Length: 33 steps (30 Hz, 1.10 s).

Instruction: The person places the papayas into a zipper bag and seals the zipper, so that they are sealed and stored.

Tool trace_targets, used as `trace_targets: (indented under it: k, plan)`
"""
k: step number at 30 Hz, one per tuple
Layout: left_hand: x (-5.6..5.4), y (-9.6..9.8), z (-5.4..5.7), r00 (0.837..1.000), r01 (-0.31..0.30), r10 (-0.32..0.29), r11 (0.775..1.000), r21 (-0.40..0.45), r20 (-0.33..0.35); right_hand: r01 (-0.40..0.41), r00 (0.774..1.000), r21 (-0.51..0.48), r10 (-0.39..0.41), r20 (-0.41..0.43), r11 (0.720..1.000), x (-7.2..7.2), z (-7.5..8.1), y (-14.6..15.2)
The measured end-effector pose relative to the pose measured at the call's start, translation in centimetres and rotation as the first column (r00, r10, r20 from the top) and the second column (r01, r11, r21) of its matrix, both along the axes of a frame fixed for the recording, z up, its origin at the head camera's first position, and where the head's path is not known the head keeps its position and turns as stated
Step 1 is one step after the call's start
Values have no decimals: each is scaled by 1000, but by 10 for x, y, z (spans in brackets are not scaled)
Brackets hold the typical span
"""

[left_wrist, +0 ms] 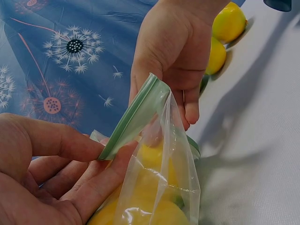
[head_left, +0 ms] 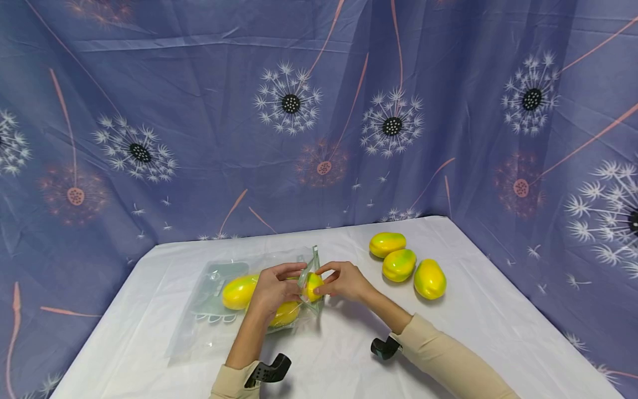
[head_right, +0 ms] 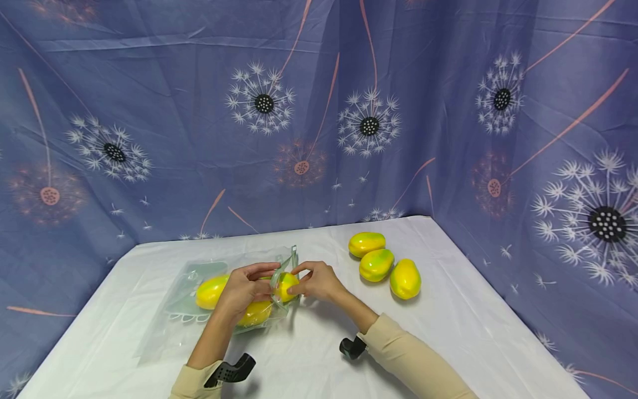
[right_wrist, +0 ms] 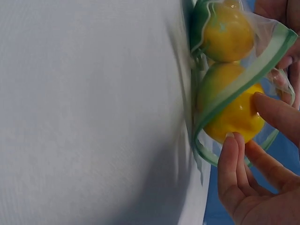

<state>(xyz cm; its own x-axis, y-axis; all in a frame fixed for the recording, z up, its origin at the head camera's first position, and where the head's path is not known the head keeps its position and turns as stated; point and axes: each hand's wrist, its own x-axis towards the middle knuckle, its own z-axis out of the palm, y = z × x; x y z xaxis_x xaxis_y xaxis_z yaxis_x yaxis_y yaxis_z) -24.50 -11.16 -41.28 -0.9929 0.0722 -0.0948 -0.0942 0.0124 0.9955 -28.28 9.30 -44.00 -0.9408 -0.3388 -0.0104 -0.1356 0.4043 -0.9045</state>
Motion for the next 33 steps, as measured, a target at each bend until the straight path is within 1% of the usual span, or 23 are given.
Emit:
trace_targets:
  k: [4,10,17,25,33]
  plan:
    - [0,-1,-1,1000,2,-2,1000,3,2,13,1000,-10,-13,9,1000,0,-3,-3]
    - [0,-2,-2,1000,2,-2,1000,13,6,10,1000,-37,-10,19,999,1,-5,-5]
    - [1,-2,-2,1000,2,-2,1000,17,-3,0,1000,-49,1,31,999,1,-4,-4]
    - [-2,-3,-3,1000,7,-7,1000,30,11,-18,999,-51,20,45,999,2,-1,-4]
    - [-4,-2,-3,1000,10,-10,999,31,12,-26,998,-61,29,56,998,0,-2,-2]
